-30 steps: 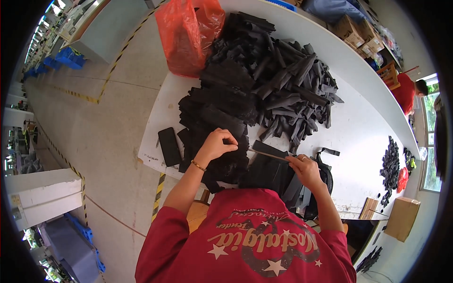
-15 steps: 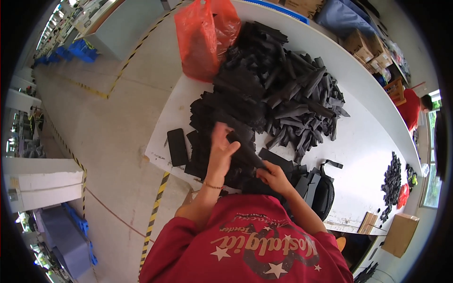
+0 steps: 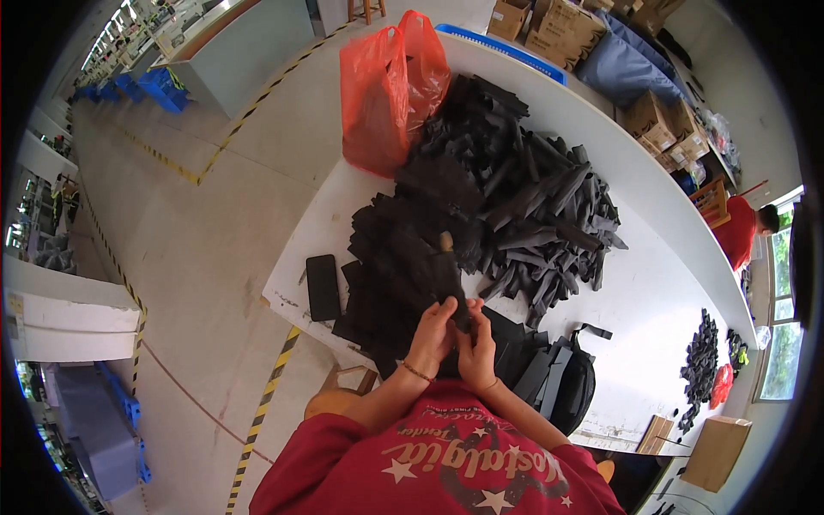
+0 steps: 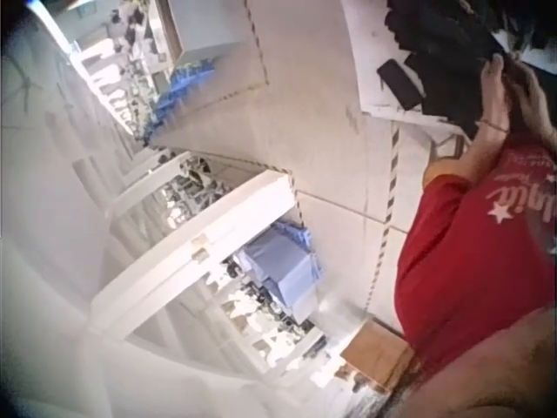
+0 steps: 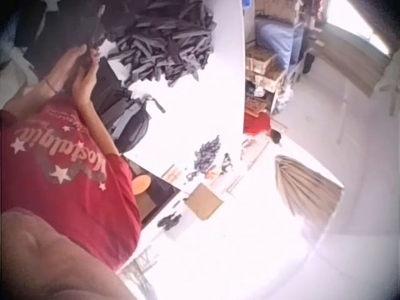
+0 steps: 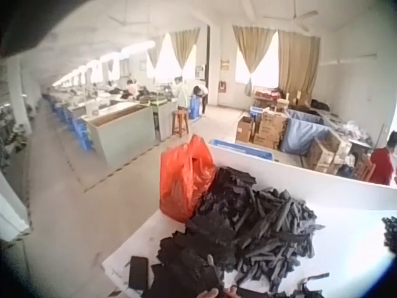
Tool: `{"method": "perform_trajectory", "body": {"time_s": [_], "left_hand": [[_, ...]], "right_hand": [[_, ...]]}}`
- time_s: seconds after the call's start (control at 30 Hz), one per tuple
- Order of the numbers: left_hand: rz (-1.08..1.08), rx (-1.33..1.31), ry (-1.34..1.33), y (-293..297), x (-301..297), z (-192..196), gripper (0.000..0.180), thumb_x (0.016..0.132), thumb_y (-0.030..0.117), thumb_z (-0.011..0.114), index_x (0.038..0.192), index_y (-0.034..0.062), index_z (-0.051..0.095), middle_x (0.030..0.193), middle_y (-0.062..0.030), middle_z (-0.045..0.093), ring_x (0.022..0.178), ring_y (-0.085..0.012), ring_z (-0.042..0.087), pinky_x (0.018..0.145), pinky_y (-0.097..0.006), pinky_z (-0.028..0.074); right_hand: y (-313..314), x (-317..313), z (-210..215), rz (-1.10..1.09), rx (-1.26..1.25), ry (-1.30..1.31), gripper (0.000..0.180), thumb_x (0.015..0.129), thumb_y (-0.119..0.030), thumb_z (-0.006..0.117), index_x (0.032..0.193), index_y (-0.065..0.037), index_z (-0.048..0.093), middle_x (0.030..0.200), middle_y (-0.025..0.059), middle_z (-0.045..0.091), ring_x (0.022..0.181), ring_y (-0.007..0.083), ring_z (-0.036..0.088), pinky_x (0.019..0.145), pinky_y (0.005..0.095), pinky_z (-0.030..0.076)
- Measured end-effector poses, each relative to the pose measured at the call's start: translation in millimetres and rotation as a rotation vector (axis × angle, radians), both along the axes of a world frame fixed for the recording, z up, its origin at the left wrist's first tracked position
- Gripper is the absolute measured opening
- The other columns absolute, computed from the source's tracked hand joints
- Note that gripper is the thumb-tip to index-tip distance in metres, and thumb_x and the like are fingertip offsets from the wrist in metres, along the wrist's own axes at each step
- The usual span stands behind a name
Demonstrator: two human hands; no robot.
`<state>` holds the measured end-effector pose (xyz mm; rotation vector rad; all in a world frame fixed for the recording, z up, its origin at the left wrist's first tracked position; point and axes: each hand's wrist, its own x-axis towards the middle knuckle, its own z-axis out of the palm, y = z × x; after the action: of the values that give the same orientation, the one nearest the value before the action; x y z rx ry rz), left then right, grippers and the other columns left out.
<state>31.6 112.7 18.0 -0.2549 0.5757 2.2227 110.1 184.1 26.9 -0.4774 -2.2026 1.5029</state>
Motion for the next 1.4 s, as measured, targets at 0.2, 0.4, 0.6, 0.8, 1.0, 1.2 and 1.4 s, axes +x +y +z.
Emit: {"method": "perform_trajectory", "body": {"time_s": [0.2,0.4,0.6,0.8,1.0,1.2,1.4], "left_hand": [[0.052,0.071,-0.033,-4,-8,0,0.027,0.093,0.021,0.06,0.104,-0.0037,0.061,0.11,-0.0177,0.064,0.102,-0.0265,0.062,0.092,-0.04,0.05],[0.112,-0.004,-0.035,-1,-20,12,0.029,0.09,0.017,0.064,0.11,-0.0037,0.058,0.103,-0.0128,0.065,0.096,-0.0265,0.064,0.089,-0.038,0.052],[0.023,-0.063,0.073,2,-14,11,0.028,0.089,0.007,0.063,0.114,-0.003,0.056,0.107,-0.0148,0.064,0.099,-0.0267,0.064,0.089,-0.036,0.052],[-0.041,-0.031,0.243,-12,-69,32,0.03,0.089,0.017,0.065,0.112,-0.0018,0.06,0.1,-0.0144,0.067,0.091,-0.0266,0.066,0.085,-0.036,0.053],[0.219,-0.134,0.086,4,-52,26,0.027,0.09,0.022,0.066,0.104,0.0001,0.064,0.076,-0.0074,0.065,0.066,-0.0203,0.065,0.066,-0.036,0.056],[0.243,-0.228,0.052,-2,-71,20,0.023,0.09,0.019,0.065,0.102,-0.0004,0.065,0.075,-0.0071,0.066,0.061,-0.0168,0.063,0.062,-0.033,0.055],[0.417,-0.041,0.19,4,-80,32,0.056,0.098,0.045,0.043,0.131,0.0005,0.043,0.118,-0.0178,0.057,0.11,-0.0294,0.058,0.095,-0.041,0.048]], "right_hand": [[0,7,3,0.014,-0.089,-0.024,0.034,0.092,0.003,0.048,0.125,0.0,0.043,0.098,0.0045,0.058,0.077,0.0087,0.053,0.065,0.0213,0.044],[4,29,-2,0.051,-0.237,-0.198,0.027,0.095,-0.003,0.049,0.122,-0.001,0.046,0.08,-0.0017,0.05,0.063,0.004,0.042,0.054,0.0193,0.036],[10,9,13,0.019,-0.241,-0.181,0.025,0.093,-0.002,0.051,0.118,-0.001,0.05,0.078,0.0028,0.058,0.066,0.0086,0.051,0.06,0.0229,0.044],[28,4,17,0.254,-0.118,-0.205,0.028,0.093,0.0,0.048,0.121,0.0,0.049,0.082,0.0039,0.06,0.065,0.0066,0.05,0.058,0.0215,0.042],[4,0,9,0.035,-0.09,-0.134,0.022,0.093,-0.003,0.05,0.114,0.002,0.052,0.073,0.0029,0.058,0.063,0.0082,0.052,0.057,0.0243,0.043],[11,38,12,0.229,-0.126,-0.399,0.013,0.094,-0.009,0.051,0.098,0.001,0.059,0.062,0.007,0.055,0.055,0.0139,0.054,0.054,0.0289,0.044],[22,43,28,0.198,-0.2,-0.396,0.013,0.095,-0.008,0.051,0.097,0.001,0.06,0.06,0.0044,0.054,0.054,0.0098,0.05,0.052,0.0256,0.042]]}}
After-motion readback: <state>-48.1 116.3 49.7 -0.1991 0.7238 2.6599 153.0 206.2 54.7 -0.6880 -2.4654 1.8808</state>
